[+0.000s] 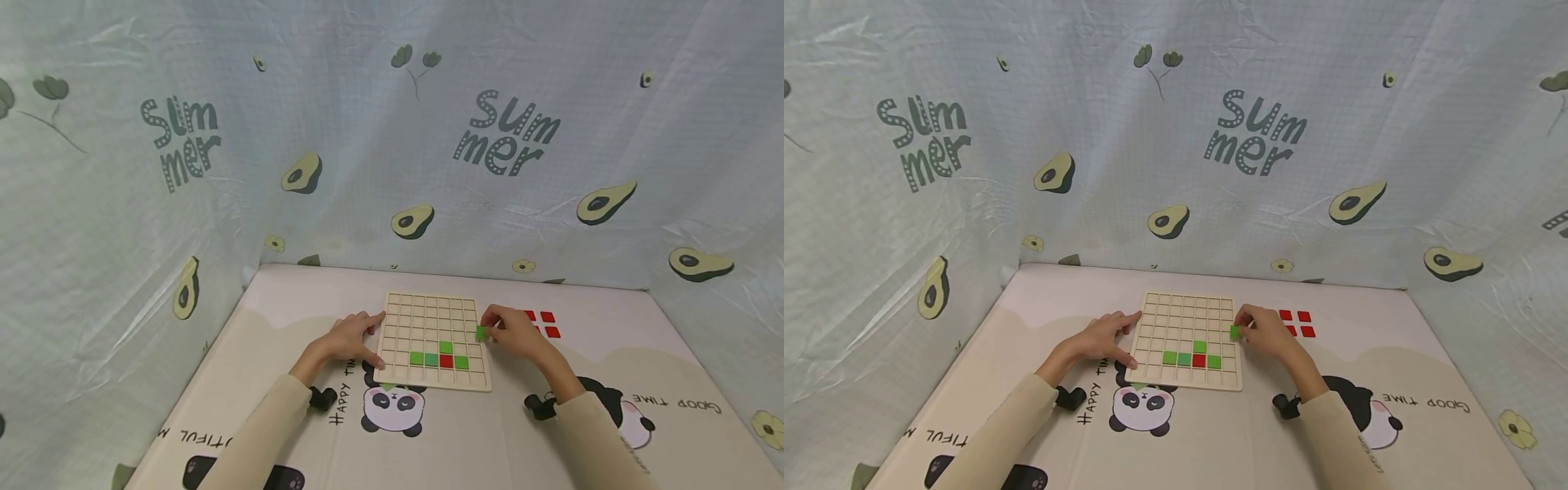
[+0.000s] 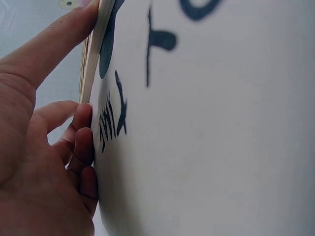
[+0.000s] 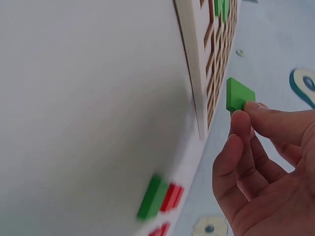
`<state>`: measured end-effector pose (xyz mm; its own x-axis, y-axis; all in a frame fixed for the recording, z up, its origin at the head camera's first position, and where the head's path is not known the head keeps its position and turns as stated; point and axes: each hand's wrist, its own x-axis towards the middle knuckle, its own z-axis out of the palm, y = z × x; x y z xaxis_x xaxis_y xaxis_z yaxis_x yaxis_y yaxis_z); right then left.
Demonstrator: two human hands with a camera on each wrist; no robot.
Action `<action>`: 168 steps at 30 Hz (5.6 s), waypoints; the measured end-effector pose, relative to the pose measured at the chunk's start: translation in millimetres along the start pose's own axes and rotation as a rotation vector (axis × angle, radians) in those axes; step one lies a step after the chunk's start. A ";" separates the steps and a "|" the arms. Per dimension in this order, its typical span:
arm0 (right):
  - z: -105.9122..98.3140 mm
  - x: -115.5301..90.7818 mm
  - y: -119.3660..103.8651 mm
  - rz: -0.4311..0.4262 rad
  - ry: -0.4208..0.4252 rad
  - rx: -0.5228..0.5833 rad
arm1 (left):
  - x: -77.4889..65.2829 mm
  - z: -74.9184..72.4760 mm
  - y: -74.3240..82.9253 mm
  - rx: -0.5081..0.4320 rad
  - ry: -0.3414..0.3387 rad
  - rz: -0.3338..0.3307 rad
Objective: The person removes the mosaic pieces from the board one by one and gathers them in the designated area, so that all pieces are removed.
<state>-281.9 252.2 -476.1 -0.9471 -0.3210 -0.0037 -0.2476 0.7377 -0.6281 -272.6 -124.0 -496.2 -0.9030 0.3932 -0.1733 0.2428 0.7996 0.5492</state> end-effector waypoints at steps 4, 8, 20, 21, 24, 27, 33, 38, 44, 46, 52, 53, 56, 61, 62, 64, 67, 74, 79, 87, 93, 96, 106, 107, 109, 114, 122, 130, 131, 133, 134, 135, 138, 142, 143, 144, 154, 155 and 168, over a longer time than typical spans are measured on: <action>-13.2 -10.8 11.8 -0.028 0.031 -0.011 | 0.1 0.3 -1.1 0.004 0.001 -0.003; -25.8 -21.5 23.8 -0.041 0.055 -0.035 | -0.3 0.6 -1.8 0.005 0.002 -0.001; -50.8 -47.4 53.6 0.015 0.059 -0.034 | 0.9 -0.2 0.9 0.000 0.002 0.000; -52.0 -48.6 55.5 0.020 0.056 -0.033 | 0.6 -0.5 1.2 -0.002 0.002 0.001; -54.8 -51.2 60.9 0.043 0.047 -0.031 | 0.4 -0.6 1.4 -0.003 0.003 -0.001; -56.3 -53.2 65.0 0.059 0.034 -0.025 | 0.3 -0.6 1.1 -0.002 0.000 -0.001; -56.1 -56.3 71.9 0.065 0.000 -0.005 | -0.7 -1.7 1.2 -0.005 0.001 0.007; -53.3 -56.8 78.5 0.067 -0.005 -0.020 | -1.1 -1.9 0.9 -0.006 0.001 0.009; -51.3 -55.7 79.5 0.079 0.010 -0.046 | -1.1 -1.7 1.0 -0.004 -0.001 0.005; -51.3 -55.2 78.6 0.081 0.014 -0.047 | -1.1 -1.8 1.3 -0.006 0.000 0.004; -50.2 -55.8 78.1 0.094 0.003 -0.019 | -1.0 -1.7 1.9 -0.006 -0.001 0.005; -49.7 -56.0 78.5 0.096 -0.003 -0.018 | -1.1 -1.9 2.1 -0.006 -0.003 0.007; -48.3 -56.6 79.3 0.104 -0.016 -0.026 | -1.3 -2.3 2.9 -0.010 -0.004 0.007; -47.5 -57.1 78.8 0.107 -0.019 -0.041 | -1.3 -2.4 3.6 -0.014 -0.006 0.006; -47.2 -57.2 78.6 0.111 -0.018 -0.042 | -1.3 -2.2 3.6 -0.013 -0.007 0.007; -47.1 -57.5 78.5 0.116 -0.019 -0.041 | -1.1 -1.9 3.8 -0.012 -0.005 0.007; -47.5 -58.1 78.7 0.120 -0.021 -0.041 | -0.5 -1.6 3.7 -0.010 -0.006 0.012; -53.1 -56.8 76.4 0.080 -0.031 -0.069 | 0.2 -1.3 1.8 -0.005 -0.004 0.006; -54.1 -51.2 64.0 0.050 -0.002 -0.122 | 0.2 -1.5 -0.3 -0.006 0.001 0.003; -34.0 -32.9 35.2 -0.030 0.056 -0.102 | 1.1 -2.0 -2.9 0.003 -0.002 0.012; -10.4 -20.1 12.2 -0.071 -0.010 -0.053 | 2.4 -0.4 -3.9 0.022 0.002 0.035; 1.5 -13.3 1.0 -0.069 -0.035 -0.021 | 2.7 -0.2 -2.7 0.019 0.001 0.033; 31.7 5.8 -22.8 -0.130 -0.099 -0.022 | 3.1 -1.0 0.7 0.009 0.003 0.016; 33.7 7.0 -23.9 -0.137 -0.107 -0.024 | 3.2 -0.9 0.6 0.010 0.004 0.015; 37.4 9.1 -25.4 -0.151 -0.118 -0.027 | 3.2 -0.8 0.9 0.010 0.004 0.011; 42.8 13.2 -27.1 -0.172 -0.125 -0.050 | 2.9 -1.0 1.5 0.009 0.006 0.006; 45.6 15.6 -32.4 -0.143 -0.133 -0.063 | 2.1 -2.0 1.8 -0.003 0.008 0.004; 47.3 17.9 -34.9 -0.092 -0.140 -0.043 | 1.8 0.0 0.9 -0.004 0.010 -0.008; 47.9 18.1 -34.5 -0.092 -0.141 -0.041 | 1.5 0.3 0.7 -0.004 0.008 -0.011; 48.5 18.2 -34.2 -0.089 -0.142 -0.033 | 1.2 0.6 0.6 -0.004 0.005 -0.013; 48.7 18.1 -34.2 -0.087 -0.141 -0.029 | 1.1 0.7 0.7 -0.003 0.005 -0.014; 49.0 18.1 -34.2 -0.085 -0.141 -0.023 | 1.0 0.7 0.8 -0.003 0.006 -0.013; 49.2 18.5 -34.4 -0.078 -0.136 -0.013 | 1.1 0.3 1.5 -0.006 0.009 -0.011; 49.8 19.6 -33.5 -0.079 -0.135 -0.009 | 1.3 -0.2 1.6 -0.009 0.012 -0.007; 50.0 20.0 -33.5 -0.078 -0.137 -0.006 | 1.3 -0.4 1.3 -0.009 0.012 -0.005; 50.3 20.3 -33.7 -0.076 -0.137 -0.003 | 1.3 -0.4 0.7 -0.007 0.012 -0.003; 52.9 18.4 -33.4 -0.072 -0.130 0.017 | 1.5 0.3 -0.3 -0.010 0.008 -0.003; 52.6 18.0 -33.4 -0.077 -0.129 0.018 | 1.4 0.3 -0.5 -0.009 0.009 -0.001; 51.5 16.7 -34.0 -0.119 -0.138 -0.006 | -0.1 -1.4 0.6 0.001 0.006 0.008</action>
<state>-278.8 191.2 -494.9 -0.8739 -0.4846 -0.0367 -0.3579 0.6927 -0.6261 -272.9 -124.2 -494.7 -0.9033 0.3964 -0.1641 0.2499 0.7970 0.5498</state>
